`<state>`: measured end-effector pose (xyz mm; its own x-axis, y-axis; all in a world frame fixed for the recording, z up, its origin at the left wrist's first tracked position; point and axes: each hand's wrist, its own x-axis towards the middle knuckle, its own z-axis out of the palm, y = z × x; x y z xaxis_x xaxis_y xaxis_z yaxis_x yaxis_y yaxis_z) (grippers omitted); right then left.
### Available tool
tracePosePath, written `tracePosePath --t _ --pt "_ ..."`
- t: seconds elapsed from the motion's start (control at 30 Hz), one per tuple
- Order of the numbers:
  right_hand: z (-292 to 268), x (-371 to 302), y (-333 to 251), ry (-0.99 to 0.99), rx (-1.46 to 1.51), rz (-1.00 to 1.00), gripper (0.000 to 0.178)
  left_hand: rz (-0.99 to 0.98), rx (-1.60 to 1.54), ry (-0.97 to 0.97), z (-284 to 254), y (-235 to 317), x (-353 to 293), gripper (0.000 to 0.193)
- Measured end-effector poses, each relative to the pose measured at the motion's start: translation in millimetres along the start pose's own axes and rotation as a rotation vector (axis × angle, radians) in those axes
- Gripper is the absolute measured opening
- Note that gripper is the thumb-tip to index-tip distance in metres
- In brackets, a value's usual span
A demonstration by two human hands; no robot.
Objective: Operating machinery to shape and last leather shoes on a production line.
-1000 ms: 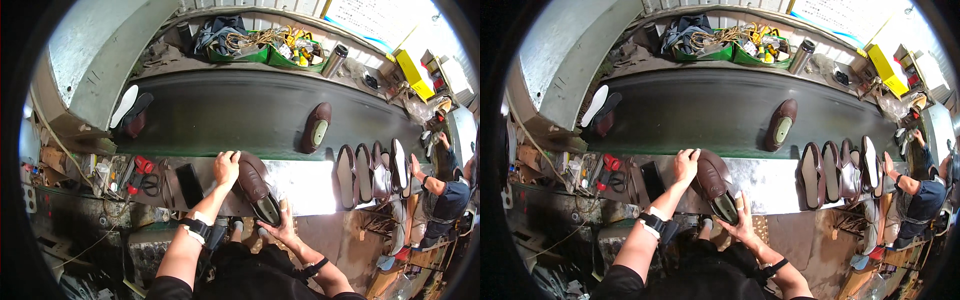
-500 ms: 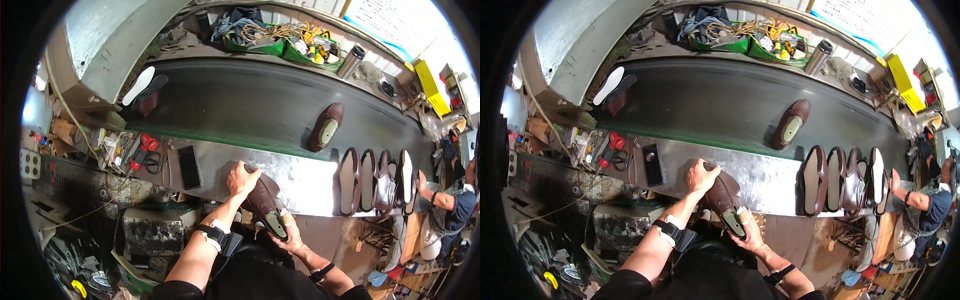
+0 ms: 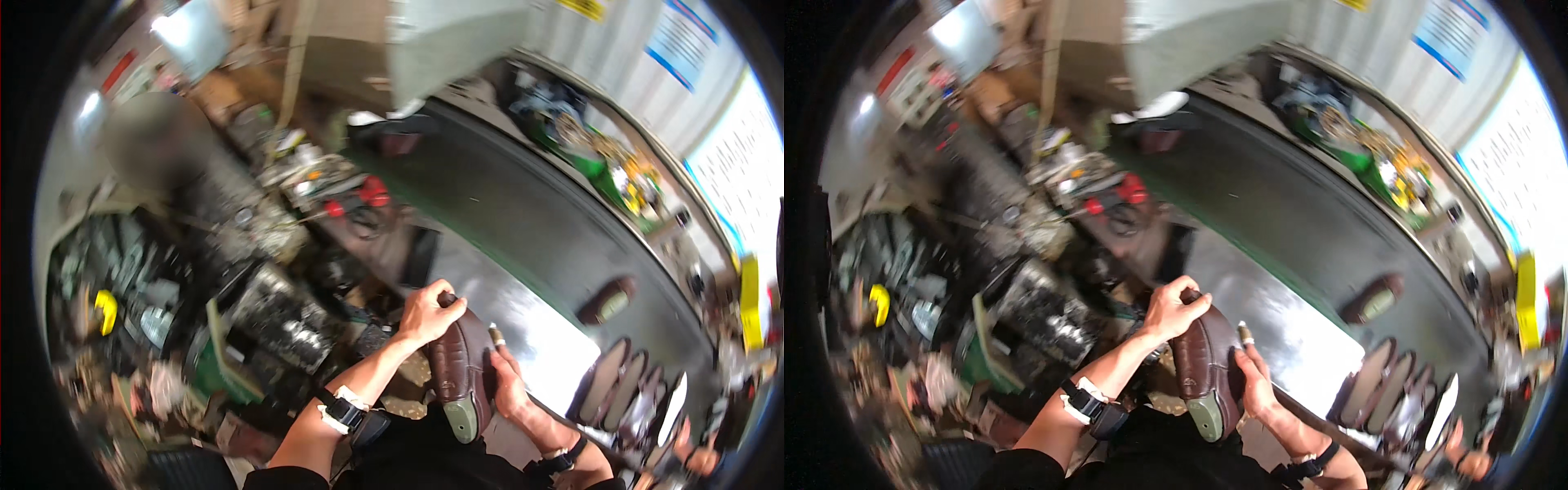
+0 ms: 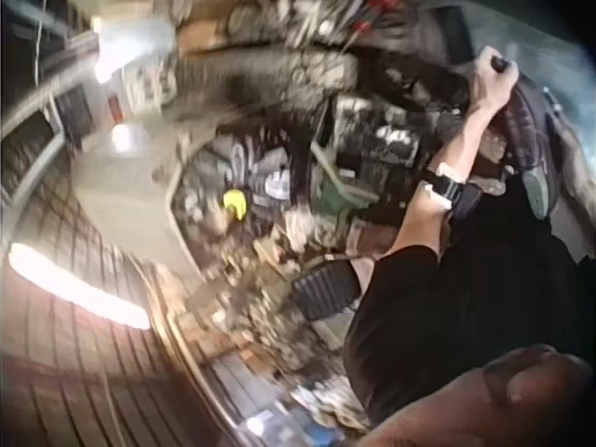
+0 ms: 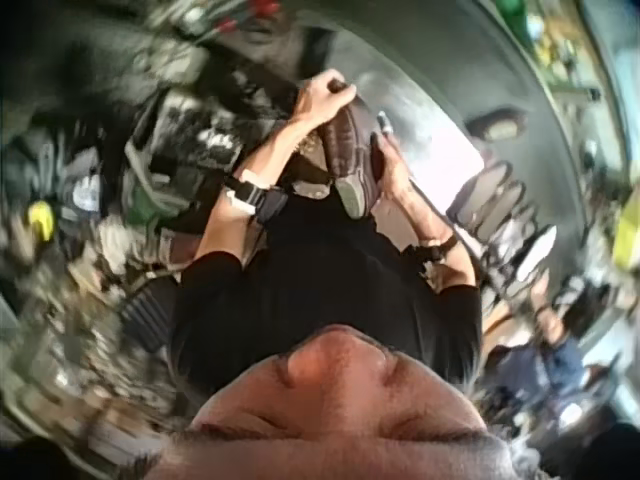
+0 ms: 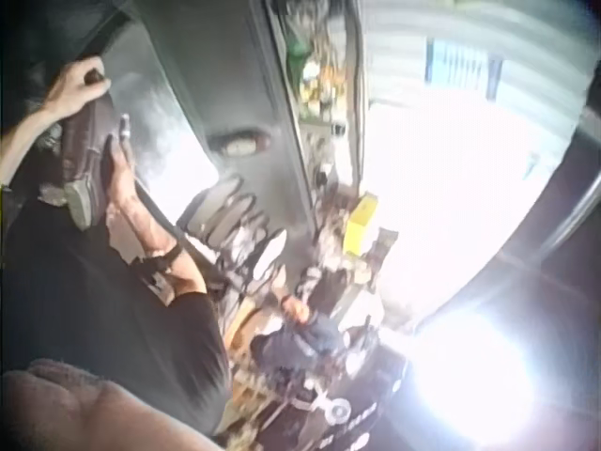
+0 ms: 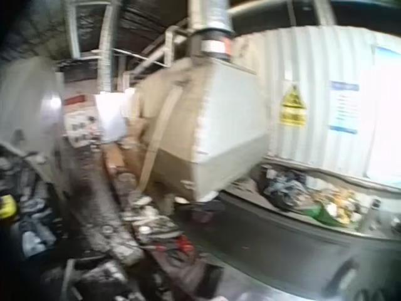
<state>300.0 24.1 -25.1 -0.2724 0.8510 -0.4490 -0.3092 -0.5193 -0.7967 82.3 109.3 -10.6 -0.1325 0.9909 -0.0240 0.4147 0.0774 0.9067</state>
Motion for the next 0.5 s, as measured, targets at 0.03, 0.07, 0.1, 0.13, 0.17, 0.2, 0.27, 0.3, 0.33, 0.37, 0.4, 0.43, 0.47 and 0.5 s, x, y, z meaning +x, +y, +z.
tracePosePath --t 0.03,0.07,0.1,0.13,0.17,0.2,0.27,0.3,0.33,0.37,0.4,0.43,0.47,0.5 --pt "16 1 4 0.064 -0.012 -0.022 0.068 -0.034 -0.015 0.048 -25 2 -8 0.038" --pt "55 -4 -9 0.017 -0.207 -0.134 0.066 -0.026 -0.029 0.165 -52 -1 -20 0.033" --pt "74 1 -6 -0.062 -0.196 -0.159 0.065 -0.023 -0.028 0.249 -78 -3 -30 0.034" --pt "94 5 0 -0.145 -0.180 -0.178 0.065 -0.022 -0.023 0.335 -106 -6 -42 0.035" --pt "125 3 -1 -0.169 -0.176 -0.175 0.056 -0.072 0.015 0.421 -135 -2 -55 0.037" --pt "154 8 8 -0.230 -0.190 -0.169 0.056 -0.063 0.062 0.569 -161 -3 -69 0.037" --pt "205 10 30 -0.280 -0.269 -0.262 0.047 -0.162 0.090 0.742 -223 0 -102 0.038" --pt "238 3 41 -0.355 -0.229 -0.227 0.041 -0.164 0.069 0.837 -255 -13 -124 0.039" --pt "274 -6 45 -0.412 -0.215 -0.227 0.039 -0.155 0.043 0.918 -287 -23 -143 0.041" --pt "295 -7 58 -0.469 -0.212 -0.167 0.037 -0.262 -0.186 0.883 -321 -33 -164 0.040" --pt "318 -7 71 -0.519 -0.206 -0.113 0.036 -0.354 -0.416 0.833 -355 -39 -186 0.040" --pt "343 -10 78 -0.531 -0.182 -0.049 0.033 -0.312 -0.704 0.772 -381 -38 -209 0.038" --pt "367 -12 81 -0.540 -0.186 -0.052 0.033 -0.260 -0.989 0.689 -404 -32 -229 0.037" --pt "392 -20 87 -0.583 -0.161 -0.005 0.032 -0.149 -1.052 0.691 -421 -36 -256 0.034"
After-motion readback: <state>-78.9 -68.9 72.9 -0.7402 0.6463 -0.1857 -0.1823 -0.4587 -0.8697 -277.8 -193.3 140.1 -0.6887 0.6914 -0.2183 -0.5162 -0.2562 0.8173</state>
